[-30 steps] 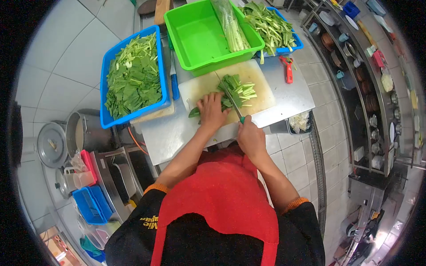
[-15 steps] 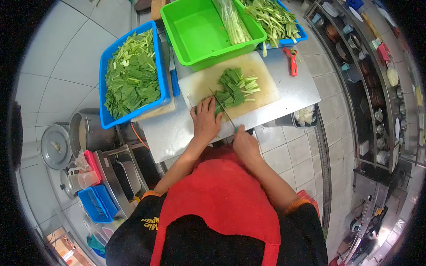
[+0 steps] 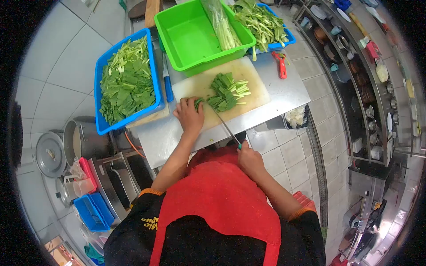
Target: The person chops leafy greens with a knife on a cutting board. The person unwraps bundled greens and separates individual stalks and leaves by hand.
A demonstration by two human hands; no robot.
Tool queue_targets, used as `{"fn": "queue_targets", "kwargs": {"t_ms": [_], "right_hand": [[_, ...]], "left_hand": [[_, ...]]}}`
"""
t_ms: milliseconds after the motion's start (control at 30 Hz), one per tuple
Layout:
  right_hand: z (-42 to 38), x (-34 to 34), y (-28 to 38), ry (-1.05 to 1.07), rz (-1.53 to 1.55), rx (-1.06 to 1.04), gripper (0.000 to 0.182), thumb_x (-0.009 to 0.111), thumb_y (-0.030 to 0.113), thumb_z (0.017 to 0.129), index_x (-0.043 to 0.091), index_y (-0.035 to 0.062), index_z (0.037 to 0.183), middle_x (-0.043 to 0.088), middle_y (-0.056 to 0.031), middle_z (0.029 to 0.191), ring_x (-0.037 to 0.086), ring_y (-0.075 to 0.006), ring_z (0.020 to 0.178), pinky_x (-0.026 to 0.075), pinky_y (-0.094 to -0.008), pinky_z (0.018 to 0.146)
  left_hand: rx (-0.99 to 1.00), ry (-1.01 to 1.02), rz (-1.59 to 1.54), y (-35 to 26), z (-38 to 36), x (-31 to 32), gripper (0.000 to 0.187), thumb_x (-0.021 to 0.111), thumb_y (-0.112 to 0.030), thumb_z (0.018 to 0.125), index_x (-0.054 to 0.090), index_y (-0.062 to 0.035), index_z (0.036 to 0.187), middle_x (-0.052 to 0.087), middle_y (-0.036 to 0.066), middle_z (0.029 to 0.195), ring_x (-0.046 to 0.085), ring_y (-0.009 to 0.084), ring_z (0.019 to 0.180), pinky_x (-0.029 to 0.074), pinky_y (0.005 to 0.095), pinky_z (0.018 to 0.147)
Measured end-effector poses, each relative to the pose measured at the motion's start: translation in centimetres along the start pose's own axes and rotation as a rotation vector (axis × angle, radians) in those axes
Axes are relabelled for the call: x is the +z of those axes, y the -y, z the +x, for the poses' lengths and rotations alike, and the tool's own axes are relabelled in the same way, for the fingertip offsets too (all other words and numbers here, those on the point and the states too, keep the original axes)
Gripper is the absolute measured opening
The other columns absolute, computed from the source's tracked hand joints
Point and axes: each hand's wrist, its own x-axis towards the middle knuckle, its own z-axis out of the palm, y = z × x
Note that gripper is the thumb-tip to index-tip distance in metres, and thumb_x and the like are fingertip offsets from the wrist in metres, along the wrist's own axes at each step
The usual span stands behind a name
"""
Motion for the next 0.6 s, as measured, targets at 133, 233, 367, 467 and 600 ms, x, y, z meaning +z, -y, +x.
{"fn": "queue_targets", "kwargs": {"t_ms": [133, 233, 367, 467, 600], "right_hand": [[2.1, -1.4, 2.5, -0.068, -0.004, -0.001, 0.027, 0.049, 0.025, 0.098, 0.045, -0.0019, 0.099, 0.065, -0.0294, 0.077, 0.064, -0.0496, 0.075, 0.05, -0.0586, 0.07], [1.2, -3.6, 4.5, -0.084, 0.015, 0.014, 0.027, 0.049, 0.025, 0.098, 0.046, -0.0016, 0.098, 0.064, -0.03, 0.077, 0.064, -0.0494, 0.076, 0.049, -0.0586, 0.071], [0.9, -3.3, 4.2, -0.105, 0.041, -0.045, 0.026, 0.049, 0.025, 0.098, 0.045, -0.0011, 0.099, 0.064, -0.0298, 0.076, 0.063, -0.0497, 0.074, 0.049, -0.0589, 0.07], [1.1, -2.5, 4.3, -0.056, 0.032, -0.08, 0.026, 0.049, 0.024, 0.098, 0.045, -0.0014, 0.098, 0.064, -0.0287, 0.075, 0.064, -0.0485, 0.072, 0.051, -0.0569, 0.067], [2.0, 0.5, 3.1, -0.035, -0.05, -0.135, 0.025, 0.049, 0.023, 0.098, 0.044, -0.0018, 0.096, 0.065, -0.026, 0.072, 0.066, -0.0449, 0.067, 0.053, -0.0533, 0.061]], "left_hand": [[-0.04, 0.065, -0.06, -0.3, -1.6, 0.0, 0.025, 0.07, -0.025, 0.082, 0.066, -0.0162, 0.106, 0.056, 0.007, 0.108, 0.048, 0.0284, 0.107, 0.031, 0.0461, 0.092], [0.018, 0.127, -0.126, -1.5, -1.8, 0.7, 0.029, 0.072, -0.024, 0.081, 0.065, -0.0149, 0.107, 0.056, 0.008, 0.11, 0.048, 0.0292, 0.109, 0.03, 0.0459, 0.093], [-0.05, 0.232, -0.188, -3.3, -1.8, -2.6, 0.05, 0.079, -0.02, 0.074, 0.058, -0.0109, 0.118, 0.055, 0.009, 0.119, 0.047, 0.032, 0.116, 0.031, 0.0459, 0.099], [-0.085, 0.231, -0.264, -1.0, -2.7, -4.3, 0.056, 0.08, -0.018, 0.072, 0.056, -0.01, 0.122, 0.054, 0.009, 0.124, 0.046, 0.032, 0.12, 0.031, 0.0464, 0.101], [0.088, 0.263, -0.287, 0.3, -3.5, -4.3, 0.053, 0.078, -0.017, 0.073, 0.056, -0.0093, 0.12, 0.054, 0.008, 0.126, 0.046, 0.0303, 0.122, 0.03, 0.0461, 0.101]]}}
